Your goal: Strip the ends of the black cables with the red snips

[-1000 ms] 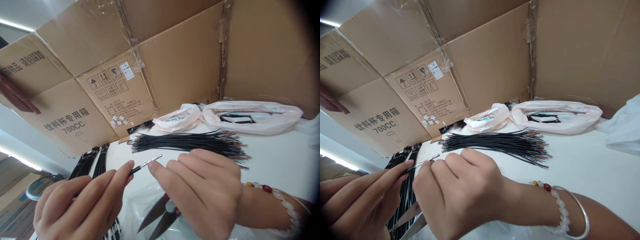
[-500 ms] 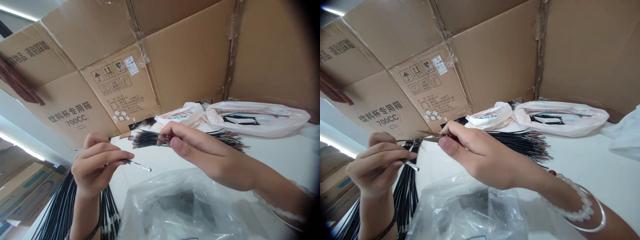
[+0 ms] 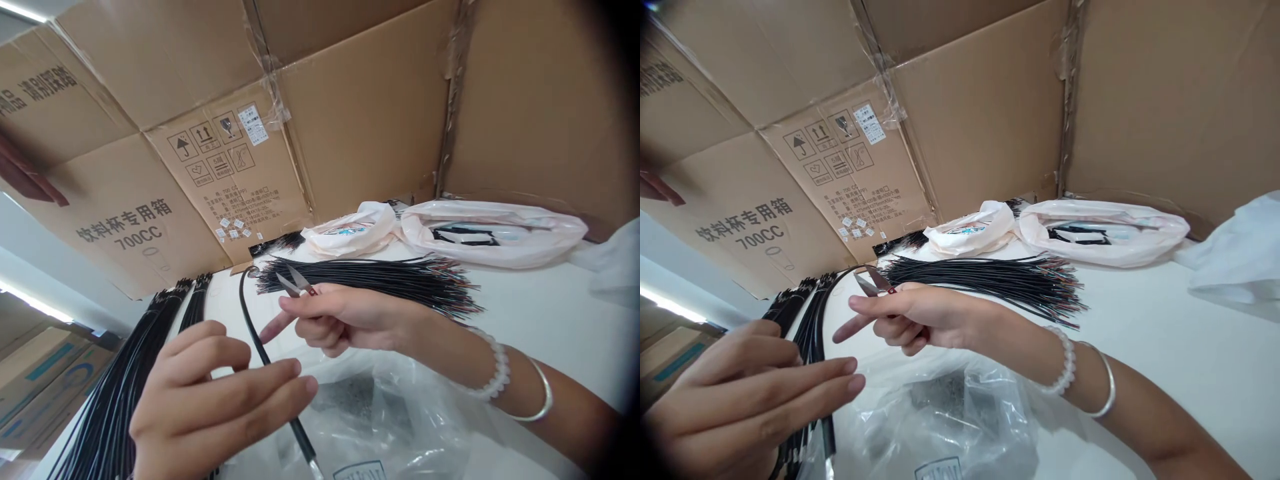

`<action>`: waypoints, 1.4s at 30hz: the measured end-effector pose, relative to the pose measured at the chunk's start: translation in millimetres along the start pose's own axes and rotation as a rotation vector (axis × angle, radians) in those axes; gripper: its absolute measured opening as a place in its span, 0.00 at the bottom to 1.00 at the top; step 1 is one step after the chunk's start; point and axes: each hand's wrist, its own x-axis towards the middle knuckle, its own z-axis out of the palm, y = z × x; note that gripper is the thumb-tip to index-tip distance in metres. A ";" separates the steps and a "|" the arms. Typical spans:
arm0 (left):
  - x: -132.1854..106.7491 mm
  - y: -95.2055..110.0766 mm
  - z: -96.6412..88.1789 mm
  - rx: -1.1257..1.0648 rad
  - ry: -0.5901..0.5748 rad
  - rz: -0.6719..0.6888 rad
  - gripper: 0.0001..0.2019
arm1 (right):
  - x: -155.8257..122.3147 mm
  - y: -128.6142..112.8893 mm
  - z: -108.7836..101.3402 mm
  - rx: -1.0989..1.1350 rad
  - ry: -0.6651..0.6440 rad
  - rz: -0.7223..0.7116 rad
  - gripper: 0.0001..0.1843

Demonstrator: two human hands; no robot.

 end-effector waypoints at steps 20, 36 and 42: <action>-8.4 -5.2 20.5 -0.200 -0.151 0.054 0.15 | 5.0 5.0 5.2 -0.118 0.178 -0.457 0.16; 0.3 7.0 42.9 -1.874 -0.068 -1.013 0.21 | -11.1 -9.0 17.0 -0.365 0.379 -0.468 0.14; 0.4 10.3 44.7 -1.995 -0.051 -1.030 0.12 | -11.4 -6.5 21.6 -0.255 0.277 -0.318 0.14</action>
